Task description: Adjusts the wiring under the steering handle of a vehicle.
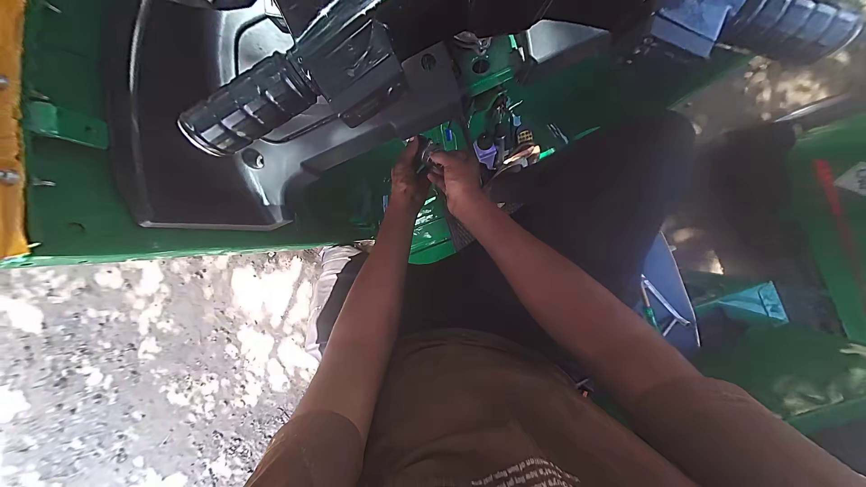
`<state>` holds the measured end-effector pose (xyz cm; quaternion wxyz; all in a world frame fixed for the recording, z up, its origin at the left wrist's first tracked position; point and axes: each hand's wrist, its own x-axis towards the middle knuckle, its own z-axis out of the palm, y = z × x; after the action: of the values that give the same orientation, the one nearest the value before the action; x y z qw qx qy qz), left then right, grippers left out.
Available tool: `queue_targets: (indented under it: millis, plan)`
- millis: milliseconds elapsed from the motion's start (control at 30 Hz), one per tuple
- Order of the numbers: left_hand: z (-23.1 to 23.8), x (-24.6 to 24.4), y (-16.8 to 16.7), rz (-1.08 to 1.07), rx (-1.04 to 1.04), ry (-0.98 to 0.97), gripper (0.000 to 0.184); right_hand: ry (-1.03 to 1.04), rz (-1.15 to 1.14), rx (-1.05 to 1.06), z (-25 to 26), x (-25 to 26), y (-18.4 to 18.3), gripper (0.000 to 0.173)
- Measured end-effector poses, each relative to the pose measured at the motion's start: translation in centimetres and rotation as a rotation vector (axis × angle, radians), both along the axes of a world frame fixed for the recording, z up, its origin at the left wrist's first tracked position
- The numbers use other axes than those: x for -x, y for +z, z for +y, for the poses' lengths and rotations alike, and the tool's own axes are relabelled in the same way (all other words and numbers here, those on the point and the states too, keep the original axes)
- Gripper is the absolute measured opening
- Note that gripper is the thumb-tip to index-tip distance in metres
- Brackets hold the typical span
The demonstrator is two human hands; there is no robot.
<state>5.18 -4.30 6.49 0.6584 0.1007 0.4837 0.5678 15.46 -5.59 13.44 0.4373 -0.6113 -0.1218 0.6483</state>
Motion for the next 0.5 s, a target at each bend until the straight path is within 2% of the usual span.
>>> queue_targets:
  millis: [133,167,267,300,400,500]
  plan:
    - [-0.3,0.0,0.4,0.087,0.030,-0.039,0.037,0.095,0.041,0.258,-0.1,-0.3,1.0,0.053]
    - [-0.3,0.2,0.3,0.068,0.015,-0.037,0.037,0.111,0.040,0.263,-0.2,-0.3,1.1,0.052]
    - [-0.2,0.2,-0.2,0.029,-0.020,-0.004,0.034,0.101,-0.015,0.108,0.1,-0.3,0.7,0.024]
    - [-0.2,0.2,-0.2,0.026,-0.026,0.008,0.034,0.096,-0.060,0.050,0.0,-0.2,0.5,0.020]
    - [-0.1,-0.1,-0.3,0.027,-0.049,0.034,0.033,0.025,-0.084,-0.055,-0.4,0.0,0.0,0.033]
    - [0.0,-0.5,0.0,0.063,-0.065,0.033,0.033,-0.064,0.049,0.018,-0.2,-0.1,0.7,0.024]
